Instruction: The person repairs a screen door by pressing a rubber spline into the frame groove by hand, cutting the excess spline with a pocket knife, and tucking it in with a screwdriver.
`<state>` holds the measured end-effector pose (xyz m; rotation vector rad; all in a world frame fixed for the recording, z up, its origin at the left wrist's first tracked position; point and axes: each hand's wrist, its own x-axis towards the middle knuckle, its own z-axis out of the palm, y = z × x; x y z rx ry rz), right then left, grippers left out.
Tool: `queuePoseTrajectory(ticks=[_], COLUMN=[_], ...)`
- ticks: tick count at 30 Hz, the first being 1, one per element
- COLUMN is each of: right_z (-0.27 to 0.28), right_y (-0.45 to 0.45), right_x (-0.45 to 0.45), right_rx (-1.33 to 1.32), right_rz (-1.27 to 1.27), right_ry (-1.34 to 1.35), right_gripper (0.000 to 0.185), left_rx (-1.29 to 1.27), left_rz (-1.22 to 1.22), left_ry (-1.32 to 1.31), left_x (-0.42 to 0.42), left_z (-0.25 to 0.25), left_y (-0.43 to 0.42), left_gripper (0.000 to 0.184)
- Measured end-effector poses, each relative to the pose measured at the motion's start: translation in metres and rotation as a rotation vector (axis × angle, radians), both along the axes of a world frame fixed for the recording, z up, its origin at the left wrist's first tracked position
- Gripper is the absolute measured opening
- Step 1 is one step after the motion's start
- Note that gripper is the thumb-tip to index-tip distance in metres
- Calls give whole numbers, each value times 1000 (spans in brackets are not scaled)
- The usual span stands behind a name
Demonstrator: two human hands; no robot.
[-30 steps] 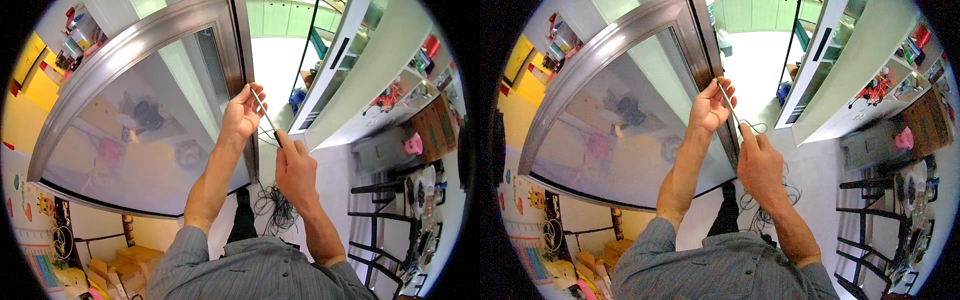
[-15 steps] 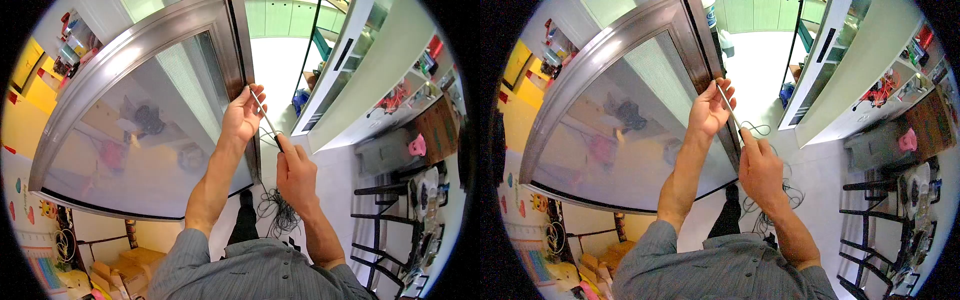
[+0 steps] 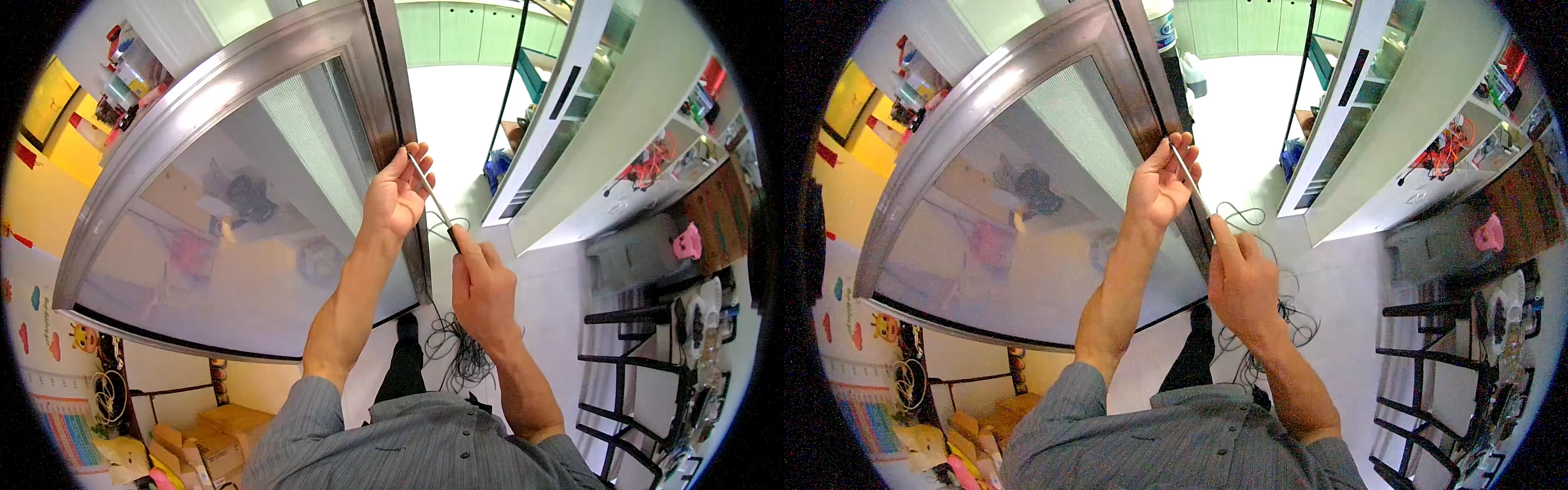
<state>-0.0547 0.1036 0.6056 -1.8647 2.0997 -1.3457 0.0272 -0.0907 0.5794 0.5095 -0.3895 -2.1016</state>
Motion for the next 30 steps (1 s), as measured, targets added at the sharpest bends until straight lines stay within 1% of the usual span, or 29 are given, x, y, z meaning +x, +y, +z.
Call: queuePoseTrajectory(ticks=[12, 14, 18, 30], right_z=[0, 0, 0, 5], right_y=[-2, -2, -3, -3], right_x=[-6, -8, -10, -14], right_rx=[-9, -12, -9, 14], right_rz=[20, 22, 26, 38], right_ry=[-31, -34, -17, -50], right_gripper=[39, 40, 40, 39], left_rx=[-29, -11, -7, 6], left_rz=[5, 10, 25, 28], left_ry=[26, 64, 43, 138], left_x=[-4, -5, -6, -9], left_z=[-6, -5, -3, -5], left_y=[-3, -4, -2, -1], left_gripper=[20, 20, 20, 18])
